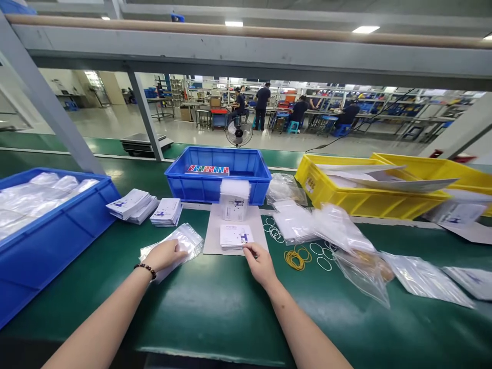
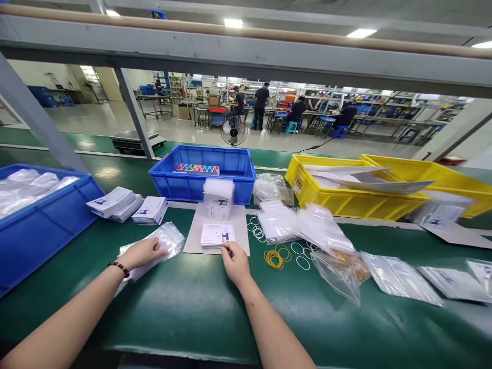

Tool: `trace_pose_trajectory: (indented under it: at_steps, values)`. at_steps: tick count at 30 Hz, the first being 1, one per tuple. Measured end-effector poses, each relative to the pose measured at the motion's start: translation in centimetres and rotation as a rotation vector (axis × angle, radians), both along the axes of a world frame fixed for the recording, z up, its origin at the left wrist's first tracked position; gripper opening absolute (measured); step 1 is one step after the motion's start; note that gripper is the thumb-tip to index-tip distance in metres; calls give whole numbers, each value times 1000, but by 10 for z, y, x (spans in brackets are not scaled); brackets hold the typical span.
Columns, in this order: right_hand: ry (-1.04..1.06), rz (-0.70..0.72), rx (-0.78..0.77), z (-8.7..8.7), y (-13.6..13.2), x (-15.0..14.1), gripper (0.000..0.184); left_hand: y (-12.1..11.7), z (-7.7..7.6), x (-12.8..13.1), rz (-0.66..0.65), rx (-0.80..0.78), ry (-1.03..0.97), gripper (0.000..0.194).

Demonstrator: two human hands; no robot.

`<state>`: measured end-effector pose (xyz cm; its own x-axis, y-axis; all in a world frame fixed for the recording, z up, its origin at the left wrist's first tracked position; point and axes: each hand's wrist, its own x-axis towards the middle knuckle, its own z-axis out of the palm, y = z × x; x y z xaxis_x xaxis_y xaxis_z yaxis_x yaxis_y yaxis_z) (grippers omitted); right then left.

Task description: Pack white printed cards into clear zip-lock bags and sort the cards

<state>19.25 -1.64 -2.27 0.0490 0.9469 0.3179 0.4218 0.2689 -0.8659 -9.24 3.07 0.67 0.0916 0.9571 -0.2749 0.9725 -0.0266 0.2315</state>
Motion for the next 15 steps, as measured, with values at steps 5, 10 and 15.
trace_pose_trajectory:
  at_steps: [5, 10, 15]
  values:
    - [-4, 22, -56, 0, -2, -4, 23, 2, 1, -3, -10, 5, -42, 16]
    - [47, 31, -80, 3, -5, -7, 25, -2, 18, 2, -52, 22, -124, 20]
    - [285, 239, -469, -1, -7, -20, 43, -34, 24, 56, -254, 21, -237, 15]
